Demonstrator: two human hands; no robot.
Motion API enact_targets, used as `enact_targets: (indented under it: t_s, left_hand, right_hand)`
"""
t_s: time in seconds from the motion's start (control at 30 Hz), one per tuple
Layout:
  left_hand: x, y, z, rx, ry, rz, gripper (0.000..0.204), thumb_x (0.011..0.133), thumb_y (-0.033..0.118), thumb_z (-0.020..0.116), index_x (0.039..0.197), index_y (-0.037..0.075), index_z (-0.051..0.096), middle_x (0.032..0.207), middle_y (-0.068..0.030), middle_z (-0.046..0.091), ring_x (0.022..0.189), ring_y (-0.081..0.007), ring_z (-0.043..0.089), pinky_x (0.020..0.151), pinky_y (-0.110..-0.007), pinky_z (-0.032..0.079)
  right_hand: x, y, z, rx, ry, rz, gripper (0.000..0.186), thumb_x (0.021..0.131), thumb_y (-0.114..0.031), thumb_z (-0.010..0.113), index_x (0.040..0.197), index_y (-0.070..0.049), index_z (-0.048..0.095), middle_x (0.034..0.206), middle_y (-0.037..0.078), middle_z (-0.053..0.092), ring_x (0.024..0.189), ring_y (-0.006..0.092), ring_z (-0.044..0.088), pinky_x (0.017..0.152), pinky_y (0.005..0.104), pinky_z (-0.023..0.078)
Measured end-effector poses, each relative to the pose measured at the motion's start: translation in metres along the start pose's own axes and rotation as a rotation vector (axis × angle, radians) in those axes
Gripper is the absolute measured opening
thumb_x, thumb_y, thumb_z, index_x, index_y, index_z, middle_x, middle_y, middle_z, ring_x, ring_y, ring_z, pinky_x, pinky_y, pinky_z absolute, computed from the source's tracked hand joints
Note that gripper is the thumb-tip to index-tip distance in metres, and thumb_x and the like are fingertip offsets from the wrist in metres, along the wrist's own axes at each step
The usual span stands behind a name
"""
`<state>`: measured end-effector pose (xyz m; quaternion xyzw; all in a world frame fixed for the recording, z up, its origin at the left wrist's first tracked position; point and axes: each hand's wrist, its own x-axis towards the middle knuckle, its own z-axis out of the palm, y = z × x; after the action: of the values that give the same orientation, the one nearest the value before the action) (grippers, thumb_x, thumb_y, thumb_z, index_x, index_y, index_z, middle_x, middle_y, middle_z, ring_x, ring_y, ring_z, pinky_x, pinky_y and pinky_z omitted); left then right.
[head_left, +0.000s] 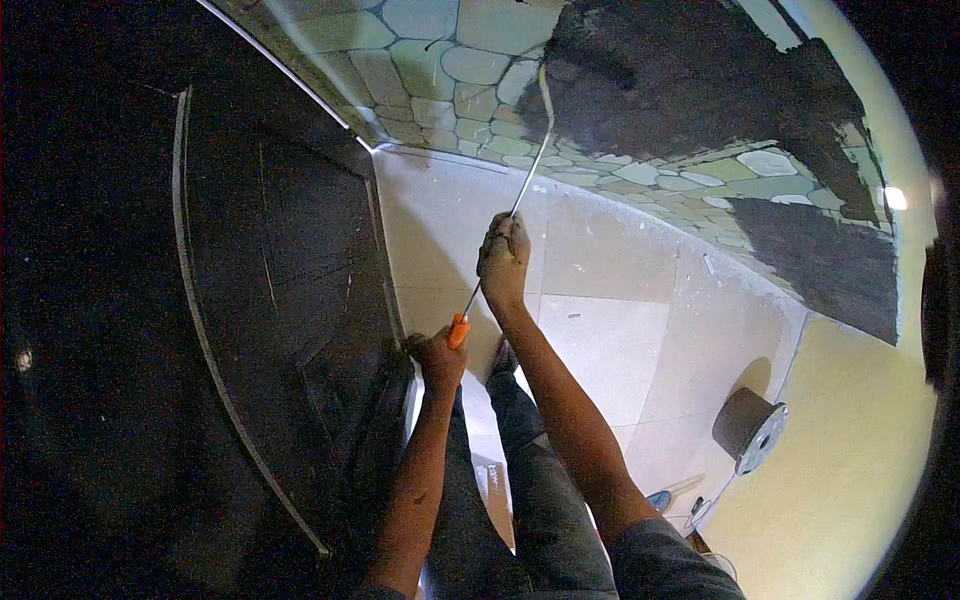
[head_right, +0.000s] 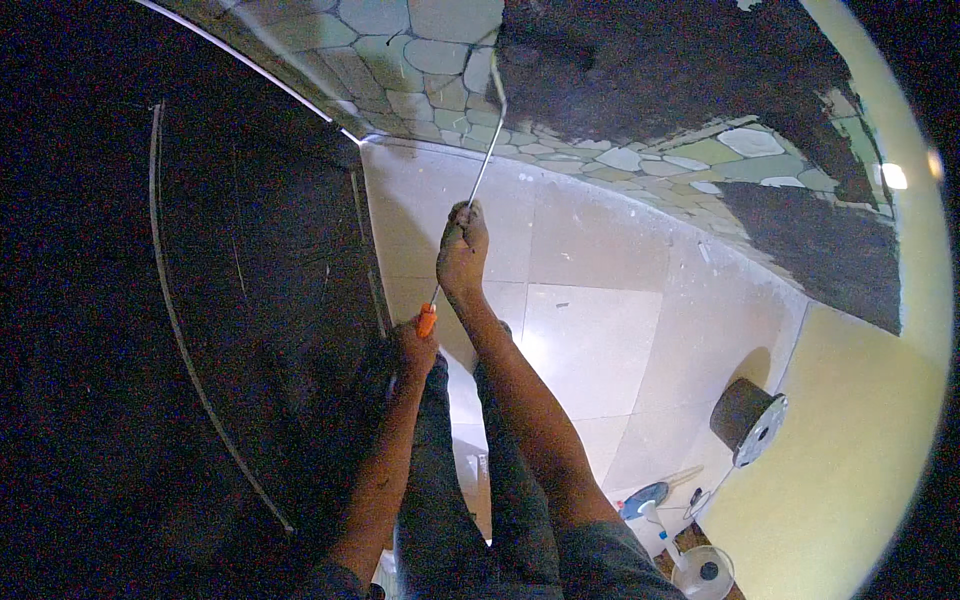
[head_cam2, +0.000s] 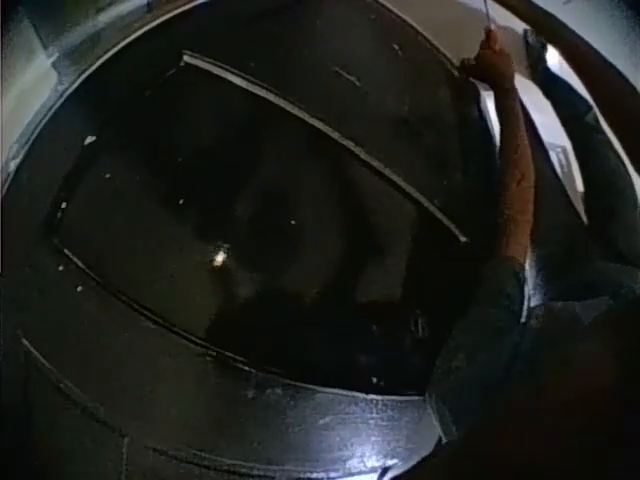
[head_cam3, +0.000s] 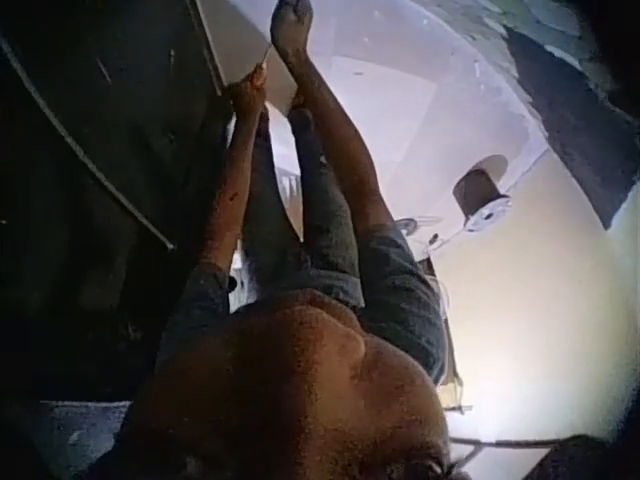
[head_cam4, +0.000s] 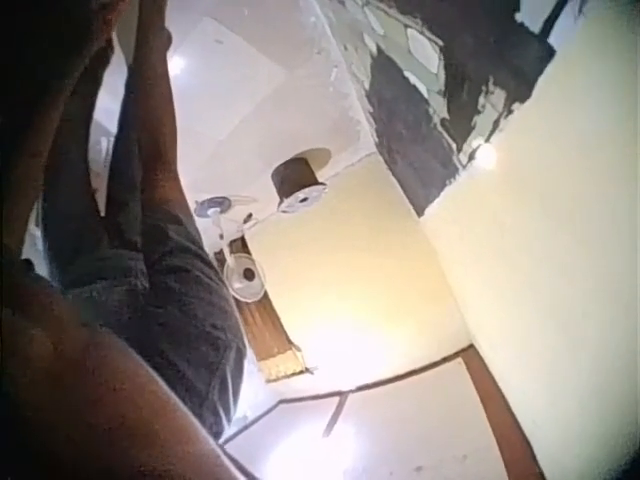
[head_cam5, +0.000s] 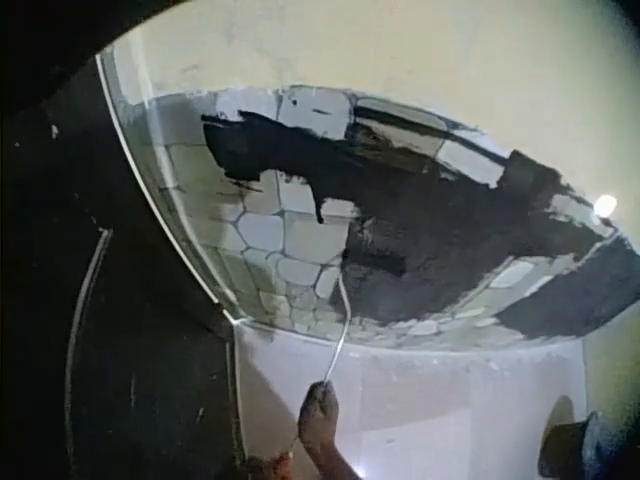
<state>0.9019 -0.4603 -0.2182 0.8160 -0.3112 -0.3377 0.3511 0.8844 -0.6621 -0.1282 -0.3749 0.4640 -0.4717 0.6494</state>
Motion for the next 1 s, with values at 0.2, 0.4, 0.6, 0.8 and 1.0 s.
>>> enact_targets:
  t_s: [0.2,0.4,0.6,0.8,1.0]
  left_hand:
    - [0.008,0.072,-0.006,0.108,-0.152,-0.031,0.021,0.083,0.015,0.063,0.099,0.001,0.066,0.085,-0.0205,0.067,0.082,-0.0380,0.065,0.075,-0.043,0.051]
    - [-0.021,0.066,0.030,-0.064,-0.133,-0.038,0.016,0.083,0.015,0.063,0.094,0.003,0.064,0.083,-0.0203,0.066,0.081,-0.0410,0.063,0.071,-0.045,0.051]
    - [-0.004,0.065,0.022,-0.087,-0.055,0.029,0.018,0.081,0.013,0.066,0.093,0.001,0.064,0.083,-0.0199,0.066,0.079,-0.0407,0.064,0.069,-0.045,0.051]
    - [-0.035,0.074,0.043,-0.109,-0.013,0.195,0.028,0.080,0.007,0.067,0.106,-0.001,0.062,0.088,-0.0211,0.066,0.084,-0.0395,0.064,0.073,-0.042,0.051]
    - [-0.039,0.093,0.044,-0.189,-0.121,0.034,0.023,0.083,0.008,0.064,0.104,-0.002,0.062,0.089,-0.0232,0.066,0.088,-0.0395,0.064,0.074,-0.042,0.052]
  right_hand:
    - [0.012,-0.052,-0.002,-0.176,0.030,-0.121,0.028,0.103,-0.033,0.038,0.082,-0.014,0.040,0.059,-0.008,0.033,0.046,0.0027,0.029,0.040,0.0203,0.025]
    - [0.009,0.000,-0.045,-0.479,0.081,-0.169,0.025,0.103,-0.026,0.039,0.082,-0.012,0.041,0.064,-0.007,0.032,0.052,0.0032,0.028,0.045,0.0207,0.025]
    - [0.011,-0.052,-0.009,-0.316,0.069,-0.138,0.024,0.102,-0.025,0.040,0.083,-0.011,0.041,0.063,-0.007,0.033,0.052,0.0022,0.028,0.044,0.0199,0.023]
    - [0.000,-0.058,-0.026,-0.583,0.121,-0.175,0.024,0.103,-0.023,0.038,0.085,-0.008,0.045,0.063,-0.006,0.034,0.053,0.0031,0.029,0.046,0.0217,0.025]
    - [-0.007,-0.088,-0.027,-0.710,0.068,-0.072,0.012,0.099,-0.009,0.037,0.104,-0.006,0.048,0.064,0.008,0.041,0.053,0.0153,0.038,0.050,0.0323,0.034]
